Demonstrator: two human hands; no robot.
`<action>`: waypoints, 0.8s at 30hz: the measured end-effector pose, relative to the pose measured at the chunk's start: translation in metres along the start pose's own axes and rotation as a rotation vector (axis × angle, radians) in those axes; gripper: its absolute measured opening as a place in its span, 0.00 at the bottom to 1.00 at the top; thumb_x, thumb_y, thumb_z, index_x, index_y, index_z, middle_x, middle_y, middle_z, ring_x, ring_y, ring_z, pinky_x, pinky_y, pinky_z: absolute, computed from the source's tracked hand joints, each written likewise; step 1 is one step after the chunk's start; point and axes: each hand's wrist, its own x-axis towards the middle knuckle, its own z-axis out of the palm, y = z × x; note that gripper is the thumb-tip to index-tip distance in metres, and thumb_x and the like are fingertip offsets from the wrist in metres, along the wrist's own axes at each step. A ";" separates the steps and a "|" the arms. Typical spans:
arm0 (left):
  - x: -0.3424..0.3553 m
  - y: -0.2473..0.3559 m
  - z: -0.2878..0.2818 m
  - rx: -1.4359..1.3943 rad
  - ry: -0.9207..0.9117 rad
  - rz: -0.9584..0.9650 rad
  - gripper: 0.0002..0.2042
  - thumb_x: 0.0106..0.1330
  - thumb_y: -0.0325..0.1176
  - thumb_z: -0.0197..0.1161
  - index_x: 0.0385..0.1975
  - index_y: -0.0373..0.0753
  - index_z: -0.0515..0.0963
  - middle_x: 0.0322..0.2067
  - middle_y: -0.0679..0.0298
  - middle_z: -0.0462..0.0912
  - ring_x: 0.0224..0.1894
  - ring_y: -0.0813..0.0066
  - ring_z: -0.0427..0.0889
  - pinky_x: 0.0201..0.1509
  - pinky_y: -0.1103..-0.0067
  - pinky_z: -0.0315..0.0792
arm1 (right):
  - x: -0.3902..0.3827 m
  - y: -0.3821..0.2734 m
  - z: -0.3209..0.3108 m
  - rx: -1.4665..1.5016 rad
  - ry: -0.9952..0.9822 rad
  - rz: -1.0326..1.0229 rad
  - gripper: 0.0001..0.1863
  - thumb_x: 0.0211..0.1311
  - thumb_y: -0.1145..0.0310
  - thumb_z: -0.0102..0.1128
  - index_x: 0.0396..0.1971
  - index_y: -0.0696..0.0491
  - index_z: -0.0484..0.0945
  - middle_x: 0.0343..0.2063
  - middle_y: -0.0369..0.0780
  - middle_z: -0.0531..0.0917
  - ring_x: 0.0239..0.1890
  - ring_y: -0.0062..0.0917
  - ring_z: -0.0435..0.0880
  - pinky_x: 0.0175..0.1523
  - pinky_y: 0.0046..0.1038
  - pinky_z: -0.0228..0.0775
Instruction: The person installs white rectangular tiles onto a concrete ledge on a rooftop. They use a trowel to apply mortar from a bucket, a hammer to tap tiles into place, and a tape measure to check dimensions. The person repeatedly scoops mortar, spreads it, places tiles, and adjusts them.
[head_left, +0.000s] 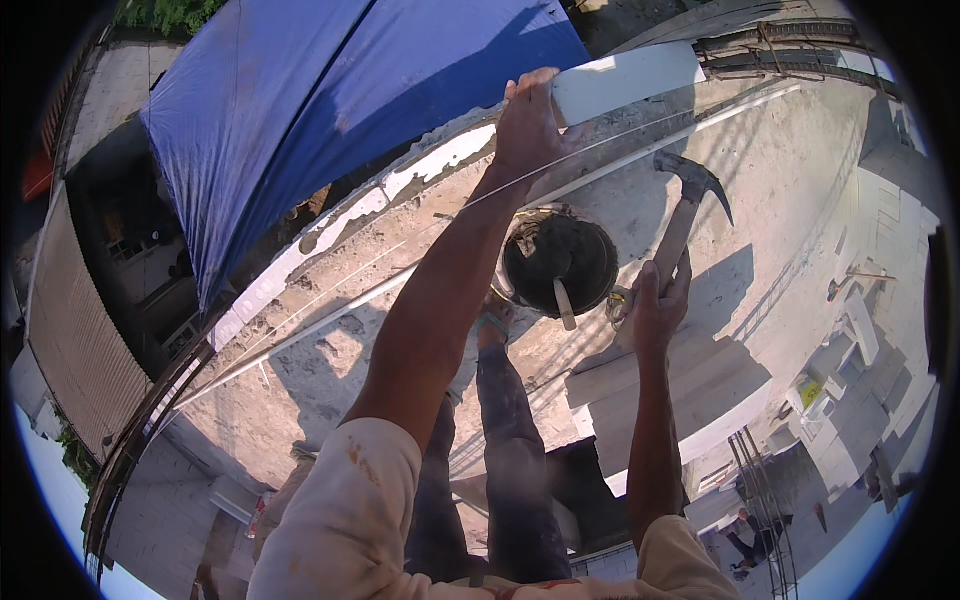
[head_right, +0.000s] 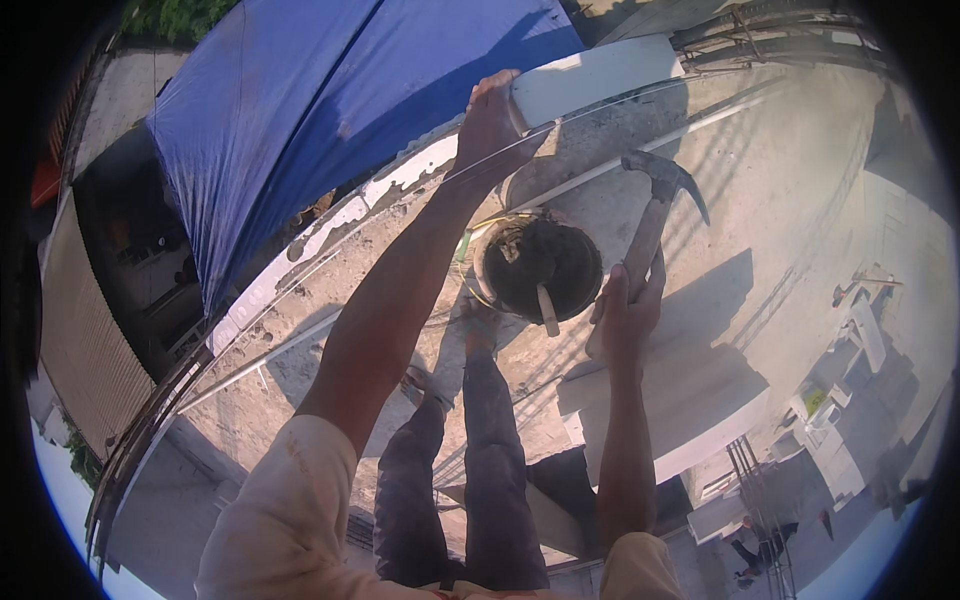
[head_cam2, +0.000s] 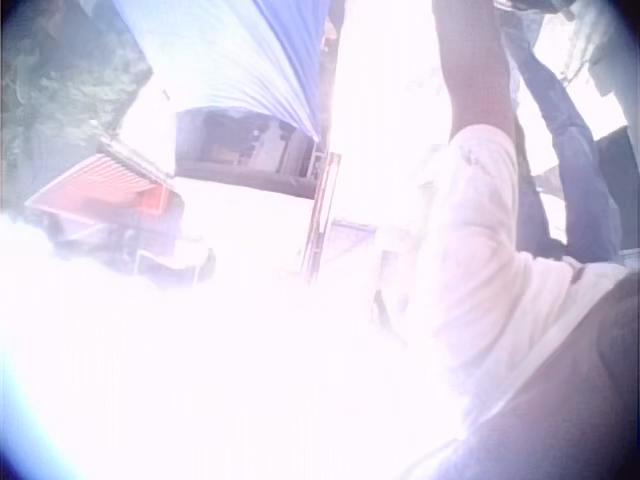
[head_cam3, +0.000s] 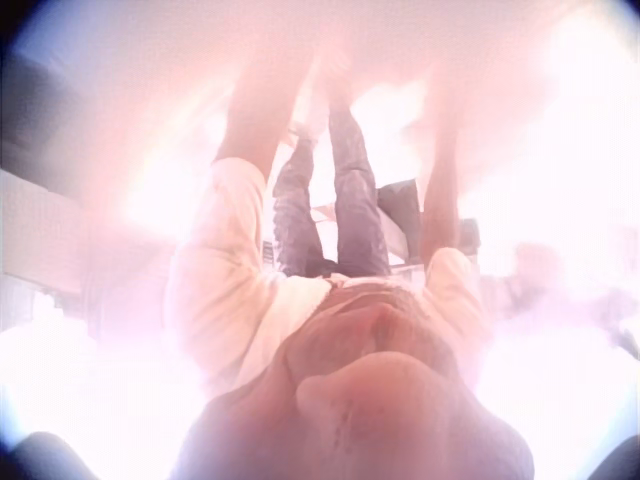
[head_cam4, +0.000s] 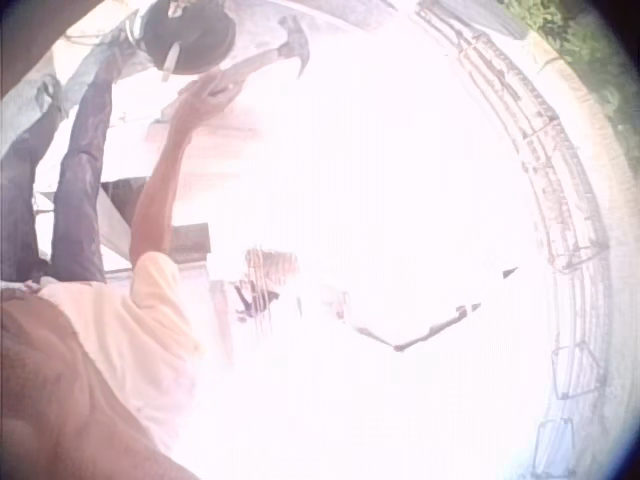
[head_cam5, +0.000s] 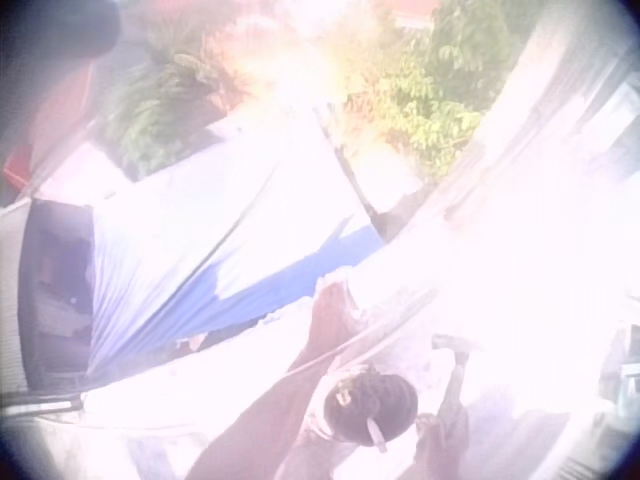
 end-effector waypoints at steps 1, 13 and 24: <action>0.001 -0.006 0.005 0.015 0.004 0.039 0.41 0.53 0.43 0.82 0.63 0.33 0.66 0.52 0.47 0.76 0.57 0.48 0.77 0.66 0.59 0.69 | -0.027 0.030 -0.011 0.049 0.043 0.087 0.22 0.75 0.68 0.59 0.62 0.61 0.68 0.24 0.36 0.77 0.14 0.16 0.71 0.18 0.22 0.67; -0.170 0.034 -0.098 0.098 -0.336 -0.364 0.43 0.65 0.44 0.75 0.72 0.27 0.59 0.69 0.40 0.63 0.74 0.46 0.63 0.78 0.60 0.58 | -0.232 0.378 -0.098 -0.876 -0.178 0.615 0.31 0.70 0.52 0.60 0.62 0.62 0.72 0.41 0.52 0.85 0.41 0.47 0.86 0.48 0.54 0.78; -0.377 0.218 -0.357 0.441 -1.012 -1.127 0.39 0.63 0.42 0.73 0.69 0.30 0.63 0.66 0.40 0.68 0.68 0.38 0.68 0.71 0.53 0.64 | 0.006 0.278 0.057 -1.328 -0.477 0.014 0.15 0.62 0.58 0.65 0.45 0.50 0.83 0.44 0.43 0.86 0.52 0.39 0.84 0.55 0.50 0.68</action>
